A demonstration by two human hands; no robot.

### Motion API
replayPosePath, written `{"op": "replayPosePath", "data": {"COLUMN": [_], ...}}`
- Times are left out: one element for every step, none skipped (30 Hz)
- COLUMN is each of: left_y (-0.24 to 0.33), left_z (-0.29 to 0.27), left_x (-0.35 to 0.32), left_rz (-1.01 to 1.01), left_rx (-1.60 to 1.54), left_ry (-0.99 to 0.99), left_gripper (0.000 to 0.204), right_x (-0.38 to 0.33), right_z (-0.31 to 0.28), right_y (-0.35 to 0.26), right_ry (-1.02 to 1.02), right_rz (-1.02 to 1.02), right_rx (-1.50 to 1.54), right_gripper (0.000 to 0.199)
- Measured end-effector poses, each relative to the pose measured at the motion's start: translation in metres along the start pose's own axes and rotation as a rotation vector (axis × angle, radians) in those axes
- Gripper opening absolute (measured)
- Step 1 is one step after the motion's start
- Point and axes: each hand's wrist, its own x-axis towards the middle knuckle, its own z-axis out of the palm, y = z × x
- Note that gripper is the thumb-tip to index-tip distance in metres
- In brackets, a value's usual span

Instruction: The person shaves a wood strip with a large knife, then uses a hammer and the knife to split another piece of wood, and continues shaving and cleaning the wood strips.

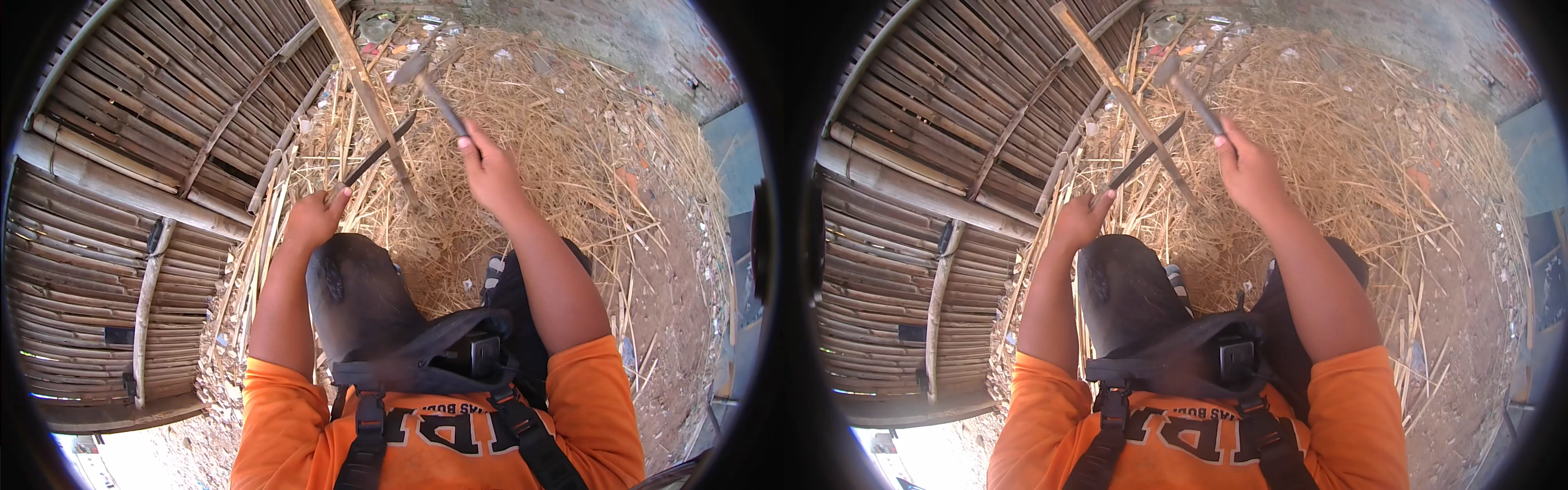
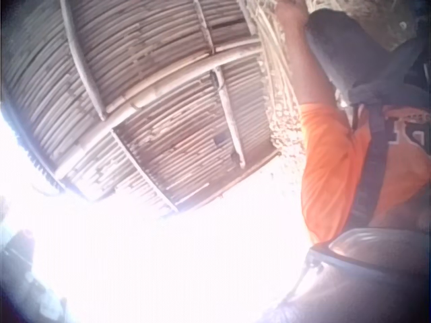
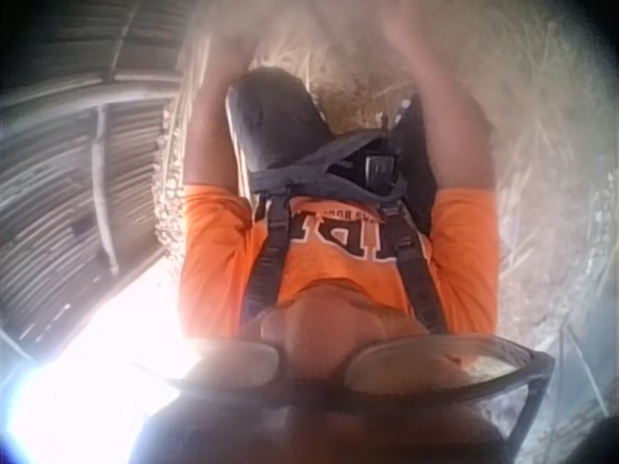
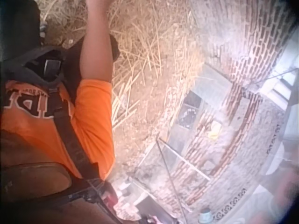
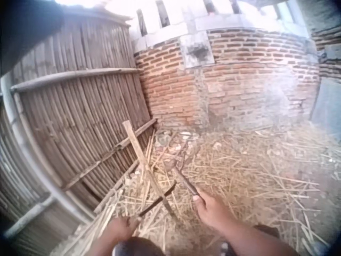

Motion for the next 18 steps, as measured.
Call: {"op": "replayPosePath", "data": {"left_y": [0.003,0.005,0.006,0.005,0.005,0.003,0.002,0.002,0.005,0.009,0.007,0.008,0.009,0.012,0.018,0.024,0.026,0.022], "left_z": [0.000,0.000,-0.003,-0.004,-0.002,-0.003,-0.003,-0.003,-0.002,-0.002,0.001,0.006,0.009,0.014,0.015,0.015,0.016,0.019], "left_x": [0.000,0.000,0.001,0.002,0.004,0.003,0.003,0.003,0.003,0.001,0.003,0.005,0.007,0.010,0.011,0.013,0.015,0.018], "left_rz": [-0.006,-0.011,-0.022,-0.027,-0.032,-0.045,-0.036,-0.027,-0.013,0.008,0.009,0.013,0.017,-0.008,-0.023,-0.038,-0.054,-0.045], "left_rx": [0.013,0.026,0.039,0.036,0.033,0.032,0.052,0.072,0.091,0.145,0.148,0.147,0.146,0.159,0.166,0.173,0.179,0.169], "left_ry": [-0.019,-0.037,-0.049,-0.059,-0.070,-0.082,-0.072,-0.062,-0.060,-0.077,-0.086,-0.094,-0.101,-0.095,-0.108,-0.120,-0.132,-0.070], "left_gripper": [0.073,0.073,0.073,0.074,0.076,0.078,0.078,0.078,0.079,0.074,0.070,0.066,0.063,0.052,0.051,0.049,0.048,0.048], "right_x": [0.003,0.002,0.001,0.001,0.001,-0.002,-0.003,-0.003,-0.006,-0.007,-0.007,-0.007,-0.006,-0.005,-0.004,-0.003,-0.002,-0.002], "right_z": [0.002,0.007,0.012,0.015,0.013,0.010,0.006,0.003,0.000,-0.002,0.000,-0.001,-0.001,-0.002,-0.001,-0.001,-0.001,-0.002], "right_y": [0.005,0.012,0.012,0.013,0.016,0.010,0.005,0.000,-0.002,-0.003,-0.002,-0.001,0.000,0.002,0.006,0.010,0.012,0.013], "right_ry": [-0.103,-0.100,-0.099,-0.097,-0.092,-0.095,-0.099,-0.077,-0.054,-0.031,0.011,0.055,0.098,0.145,0.188,0.231,0.247,0.262], "right_rz": [0.078,0.092,0.097,0.103,0.112,0.119,0.127,0.099,0.080,0.061,0.041,0.020,-0.002,-0.029,-0.053,-0.078,-0.089,-0.104], "right_rx": [-0.063,-0.093,-0.121,-0.149,-0.124,-0.096,-0.068,-0.031,0.003,0.036,0.052,0.063,0.074,0.085,0.098,0.112,0.124,0.137], "right_gripper": [0.045,0.045,0.045,0.045,0.045,0.044,0.044,0.043,0.043,0.042,0.041,0.041,0.040,0.040,0.040,0.040,0.041,0.041]}}
